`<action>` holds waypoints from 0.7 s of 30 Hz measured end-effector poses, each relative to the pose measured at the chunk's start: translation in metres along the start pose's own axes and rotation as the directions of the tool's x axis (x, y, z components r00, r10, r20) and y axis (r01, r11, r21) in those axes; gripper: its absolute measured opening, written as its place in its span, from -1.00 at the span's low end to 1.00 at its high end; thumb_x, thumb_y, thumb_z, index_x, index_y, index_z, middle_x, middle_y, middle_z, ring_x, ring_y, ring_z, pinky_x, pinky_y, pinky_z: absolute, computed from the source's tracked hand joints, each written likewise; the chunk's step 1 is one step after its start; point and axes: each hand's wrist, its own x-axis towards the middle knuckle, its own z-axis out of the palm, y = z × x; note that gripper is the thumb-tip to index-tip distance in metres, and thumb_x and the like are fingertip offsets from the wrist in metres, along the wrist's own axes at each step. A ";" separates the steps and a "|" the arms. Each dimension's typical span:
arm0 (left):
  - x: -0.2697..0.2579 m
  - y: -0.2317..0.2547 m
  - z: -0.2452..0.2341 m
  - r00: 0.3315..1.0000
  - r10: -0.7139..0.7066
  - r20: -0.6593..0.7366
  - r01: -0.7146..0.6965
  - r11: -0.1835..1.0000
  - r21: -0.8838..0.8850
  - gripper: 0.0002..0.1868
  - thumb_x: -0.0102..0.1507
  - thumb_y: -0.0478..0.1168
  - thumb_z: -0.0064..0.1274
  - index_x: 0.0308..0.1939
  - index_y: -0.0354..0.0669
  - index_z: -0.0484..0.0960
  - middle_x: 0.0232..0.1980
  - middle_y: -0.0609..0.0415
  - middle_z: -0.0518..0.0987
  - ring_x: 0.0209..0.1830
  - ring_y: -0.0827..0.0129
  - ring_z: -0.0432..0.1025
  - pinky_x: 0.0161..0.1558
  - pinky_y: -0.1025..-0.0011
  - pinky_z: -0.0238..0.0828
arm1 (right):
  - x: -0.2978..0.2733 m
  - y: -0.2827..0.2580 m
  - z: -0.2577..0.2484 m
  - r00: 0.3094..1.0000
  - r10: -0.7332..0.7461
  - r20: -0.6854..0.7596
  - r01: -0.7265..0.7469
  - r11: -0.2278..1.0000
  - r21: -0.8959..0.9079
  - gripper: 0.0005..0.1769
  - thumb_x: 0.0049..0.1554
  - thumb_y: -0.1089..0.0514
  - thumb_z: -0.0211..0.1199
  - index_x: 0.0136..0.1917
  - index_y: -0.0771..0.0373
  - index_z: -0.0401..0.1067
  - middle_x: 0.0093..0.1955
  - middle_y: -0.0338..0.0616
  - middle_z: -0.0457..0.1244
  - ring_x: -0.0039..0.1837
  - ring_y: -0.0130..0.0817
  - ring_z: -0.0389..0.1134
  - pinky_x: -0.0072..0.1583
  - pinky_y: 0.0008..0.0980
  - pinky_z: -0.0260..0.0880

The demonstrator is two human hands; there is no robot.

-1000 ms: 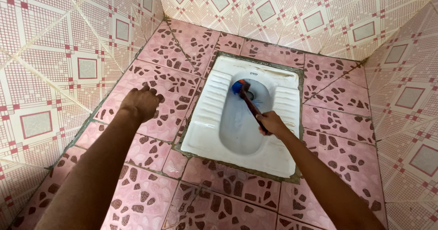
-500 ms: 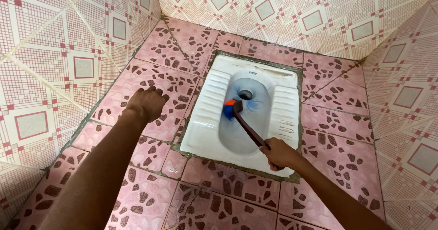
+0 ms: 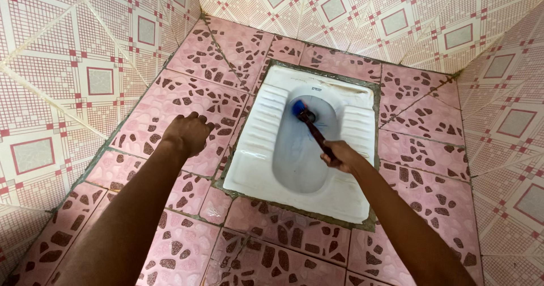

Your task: The person scrubs the inside of a squat toilet with a long-handled brush. They repeatedly scrub the bowl and the footrest areas, occasionally dipping the brush into a nearby bucket of water.

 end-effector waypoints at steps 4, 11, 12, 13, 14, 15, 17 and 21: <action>0.002 0.001 -0.005 1.000 0.000 -0.001 0.000 1.000 0.004 -0.51 0.28 -0.26 0.09 0.31 -0.02 0.45 0.26 0.05 0.49 0.37 0.25 0.32 0.35 0.19 0.33 | -0.088 0.019 0.015 1.000 -0.028 0.005 0.028 0.959 -0.281 -0.69 0.37 0.01 -0.09 0.01 0.34 0.21 -0.36 -0.11 0.21 -0.46 -0.44 0.16 -0.44 -0.43 0.19; -0.006 0.001 -0.018 0.997 -0.027 0.070 0.027 1.000 0.005 -0.53 0.31 -0.14 0.13 0.30 -0.04 0.47 0.22 0.03 0.55 0.36 0.26 0.36 0.35 0.22 0.37 | -0.136 0.036 0.005 0.995 0.031 -0.094 -0.087 0.729 -0.679 -0.76 0.34 -0.06 -0.13 0.15 0.03 0.25 -0.44 -0.21 0.18 -0.50 -0.39 0.15 -0.45 -0.34 0.22; -0.007 0.000 -0.018 0.998 -0.026 0.057 0.026 1.000 0.000 -0.53 0.30 -0.14 0.14 0.29 -0.04 0.47 0.23 0.04 0.54 0.36 0.26 0.35 0.36 0.21 0.35 | -0.120 0.030 -0.001 0.994 -0.012 -0.110 -0.071 0.690 -0.720 -0.69 0.36 -0.06 -0.14 0.07 0.17 0.29 -0.46 -0.18 0.17 -0.52 -0.36 0.14 -0.46 -0.32 0.18; -0.007 0.000 -0.018 0.999 -0.022 0.044 0.022 1.000 -0.003 -0.52 0.30 -0.14 0.15 0.29 -0.04 0.47 0.25 0.04 0.53 0.36 0.27 0.35 0.38 0.20 0.33 | -0.101 0.022 -0.006 0.991 -0.055 -0.125 -0.059 0.651 -0.757 -0.60 0.38 -0.05 -0.15 0.00 0.30 0.34 -0.48 -0.15 0.17 -0.53 -0.34 0.14 -0.47 -0.29 0.13; -0.006 -0.001 -0.017 0.999 -0.019 0.031 0.019 1.000 -0.006 -0.52 0.29 -0.14 0.16 0.29 -0.04 0.47 0.26 0.05 0.51 0.37 0.27 0.34 0.39 0.19 0.31 | -0.080 0.014 -0.010 0.989 -0.120 -0.091 0.004 0.626 -0.780 -0.57 0.38 -0.06 -0.15 -0.05 0.33 0.33 -0.50 -0.13 0.18 -0.54 -0.31 0.15 -0.47 -0.27 0.14; -0.006 -0.001 -0.015 1.000 -0.014 0.023 0.014 1.000 -0.014 -0.53 0.30 -0.14 0.14 0.29 -0.03 0.47 0.26 0.05 0.51 0.37 0.26 0.33 0.39 0.18 0.30 | -0.060 0.009 -0.011 0.981 -0.184 -0.055 0.067 0.597 -0.800 -0.53 0.38 -0.07 -0.15 -0.09 0.37 0.32 -0.51 -0.11 0.19 -0.55 -0.27 0.16 -0.47 -0.25 0.15; -0.005 -0.001 -0.011 1.000 -0.009 0.003 0.009 0.999 -0.036 -0.55 0.31 -0.15 0.12 0.29 -0.02 0.46 0.27 0.06 0.50 0.38 0.26 0.32 0.38 0.16 0.30 | -0.027 0.002 -0.004 0.979 -0.178 -0.099 0.047 0.669 -0.742 -0.55 0.39 -0.04 -0.12 -0.09 0.40 0.30 -0.50 -0.09 0.22 -0.54 -0.29 0.20 -0.45 -0.24 0.21; -0.003 0.001 -0.005 0.999 -0.014 -0.038 0.011 0.997 -0.081 -0.62 0.45 -0.08 -0.09 0.32 -0.08 0.40 0.25 -0.04 0.51 0.34 0.18 0.34 0.36 0.06 0.28 | -0.037 0.007 0.007 0.970 -0.230 -0.077 0.066 0.555 -0.829 -0.55 0.36 -0.07 -0.09 -0.07 0.37 0.34 -0.50 -0.03 0.25 -0.53 -0.25 0.25 -0.42 -0.21 0.25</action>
